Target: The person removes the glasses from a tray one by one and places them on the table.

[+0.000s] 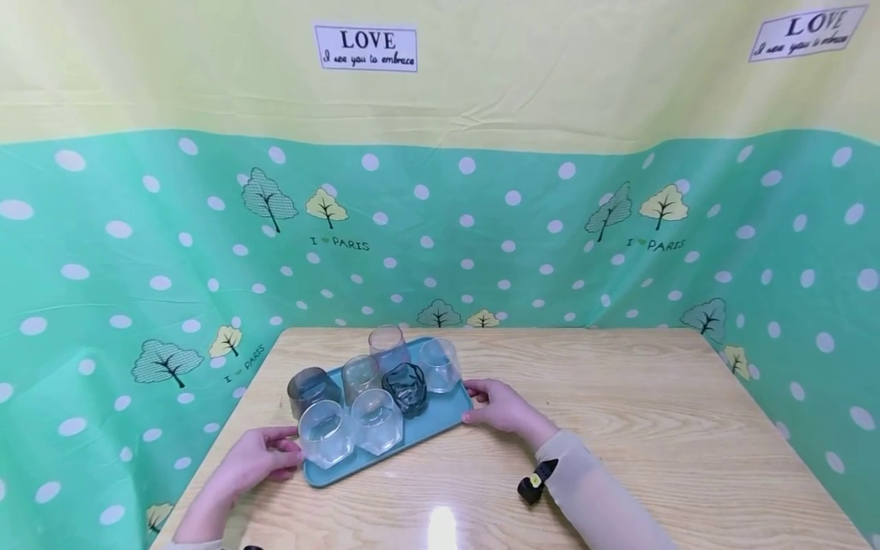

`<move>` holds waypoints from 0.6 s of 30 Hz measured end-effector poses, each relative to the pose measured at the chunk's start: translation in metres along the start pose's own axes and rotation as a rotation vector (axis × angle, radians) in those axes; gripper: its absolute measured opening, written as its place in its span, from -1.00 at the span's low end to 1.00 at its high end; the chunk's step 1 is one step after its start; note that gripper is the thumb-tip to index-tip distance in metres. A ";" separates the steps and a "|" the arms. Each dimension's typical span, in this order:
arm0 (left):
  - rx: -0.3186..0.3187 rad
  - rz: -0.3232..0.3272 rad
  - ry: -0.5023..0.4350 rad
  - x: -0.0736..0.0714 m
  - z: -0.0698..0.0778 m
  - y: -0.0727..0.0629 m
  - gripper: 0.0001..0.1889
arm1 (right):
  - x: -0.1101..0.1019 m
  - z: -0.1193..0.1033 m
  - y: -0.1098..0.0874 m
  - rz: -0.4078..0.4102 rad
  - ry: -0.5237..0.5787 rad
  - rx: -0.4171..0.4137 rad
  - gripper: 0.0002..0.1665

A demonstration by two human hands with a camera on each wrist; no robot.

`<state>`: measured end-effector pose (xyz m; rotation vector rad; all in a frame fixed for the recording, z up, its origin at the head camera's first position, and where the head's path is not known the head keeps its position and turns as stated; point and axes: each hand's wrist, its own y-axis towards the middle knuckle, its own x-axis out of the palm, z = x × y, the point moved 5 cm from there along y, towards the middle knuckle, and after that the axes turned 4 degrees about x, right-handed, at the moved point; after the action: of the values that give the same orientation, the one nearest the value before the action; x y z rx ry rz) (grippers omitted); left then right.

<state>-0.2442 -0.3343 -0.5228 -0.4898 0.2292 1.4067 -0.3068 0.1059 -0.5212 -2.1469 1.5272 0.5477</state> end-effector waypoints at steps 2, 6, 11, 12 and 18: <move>0.008 -0.018 -0.006 0.002 0.000 0.000 -0.23 | 0.001 0.000 0.000 0.004 -0.005 0.001 -0.17; 0.052 -0.048 -0.002 0.005 0.001 0.002 -0.21 | 0.001 -0.001 0.000 0.010 -0.008 -0.003 -0.18; 0.135 -0.075 0.050 0.007 0.002 0.006 -0.34 | 0.002 0.000 -0.001 0.013 0.001 0.010 -0.18; 0.139 -0.066 0.069 0.007 0.002 0.007 -0.36 | 0.002 0.000 -0.001 0.015 0.001 0.013 -0.17; 0.114 0.011 0.150 0.010 0.005 0.017 -0.32 | 0.001 0.003 -0.005 0.054 -0.005 0.014 -0.16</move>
<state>-0.2595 -0.3220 -0.5258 -0.5004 0.4316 1.3609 -0.3022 0.1080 -0.5242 -2.0977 1.5858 0.5589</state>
